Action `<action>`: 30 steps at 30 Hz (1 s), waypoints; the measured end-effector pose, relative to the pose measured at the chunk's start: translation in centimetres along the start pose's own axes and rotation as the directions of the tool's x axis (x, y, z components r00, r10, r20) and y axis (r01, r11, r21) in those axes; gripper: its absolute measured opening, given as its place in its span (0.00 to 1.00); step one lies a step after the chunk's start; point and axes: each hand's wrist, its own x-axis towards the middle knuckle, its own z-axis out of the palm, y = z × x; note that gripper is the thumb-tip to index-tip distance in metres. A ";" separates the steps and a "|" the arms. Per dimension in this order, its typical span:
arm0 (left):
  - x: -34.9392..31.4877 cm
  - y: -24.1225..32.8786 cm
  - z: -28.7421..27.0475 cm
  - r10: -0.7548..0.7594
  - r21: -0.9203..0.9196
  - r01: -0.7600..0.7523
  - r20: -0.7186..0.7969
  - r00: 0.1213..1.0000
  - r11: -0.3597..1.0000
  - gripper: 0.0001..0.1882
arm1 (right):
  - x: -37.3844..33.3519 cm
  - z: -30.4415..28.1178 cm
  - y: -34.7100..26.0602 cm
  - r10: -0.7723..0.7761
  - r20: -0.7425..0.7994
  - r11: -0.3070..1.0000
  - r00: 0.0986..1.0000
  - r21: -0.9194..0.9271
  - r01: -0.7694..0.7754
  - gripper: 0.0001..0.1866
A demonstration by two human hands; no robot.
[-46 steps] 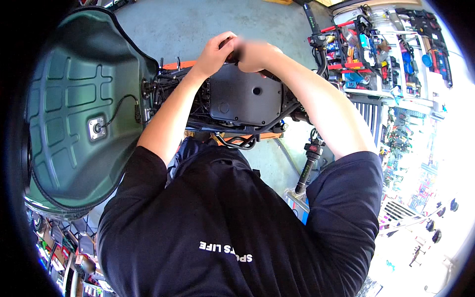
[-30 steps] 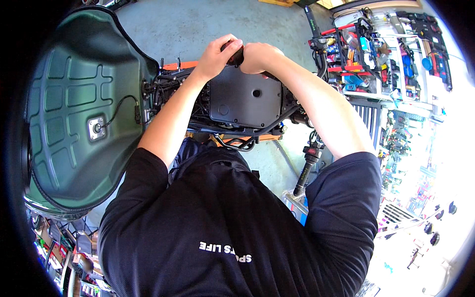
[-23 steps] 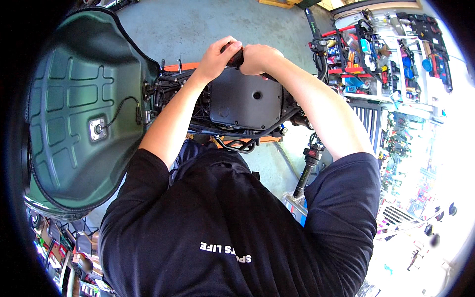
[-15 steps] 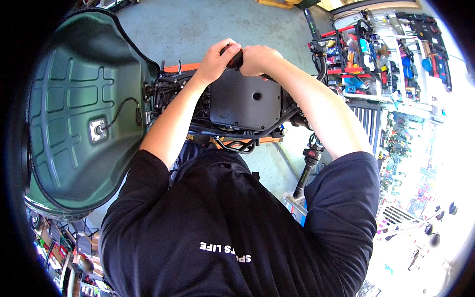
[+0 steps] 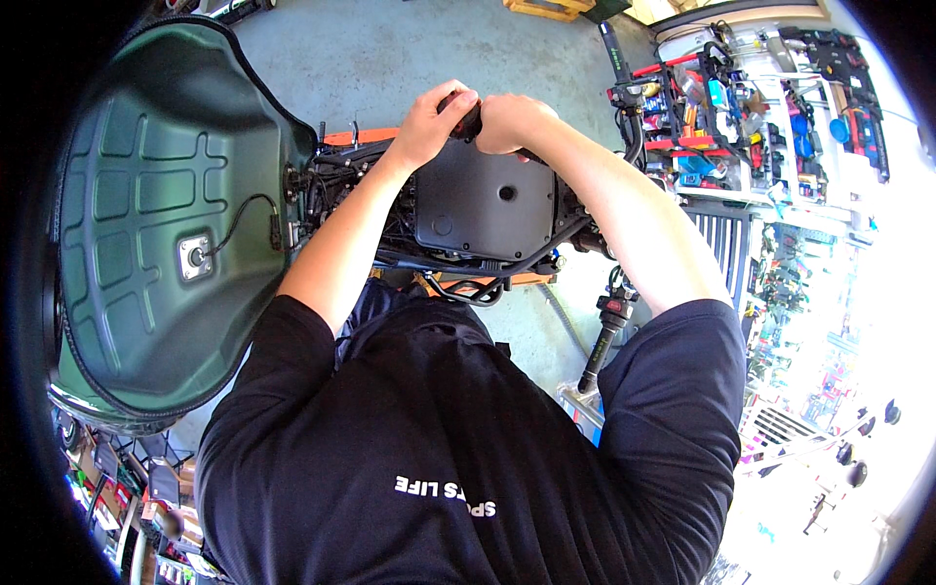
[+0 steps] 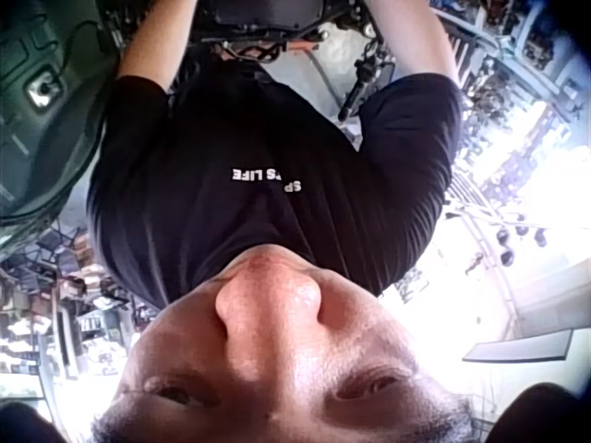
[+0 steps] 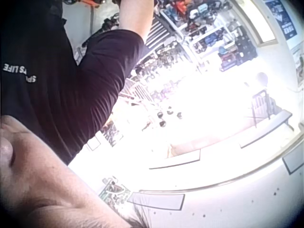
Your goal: The person uses a cordless impact driver to fasten screws into a black plastic cover on a motorcycle frame. The person systematically moves around the cover, securing multiple fasteners to attach the component to the bike.
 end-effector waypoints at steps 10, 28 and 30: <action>-0.3 0.3 0.0 0.001 0.023 -0.001 0.004 1.000 1.000 0.17 | -0.1 0.0 0.1 0.005 -0.009 1.000 1.000 0.011 -0.005 0.09; 0.4 6.9 2.2 0.041 -0.106 -0.020 0.192 0.981 0.994 0.22 | -7.4 -1.5 3.9 -0.009 -0.180 0.992 0.984 0.122 0.032 0.17; 1.2 8.2 3.6 0.018 -0.023 -0.013 0.246 0.969 1.000 0.23 | -8.5 -1.1 6.0 0.018 -0.244 0.997 0.970 0.076 0.001 0.19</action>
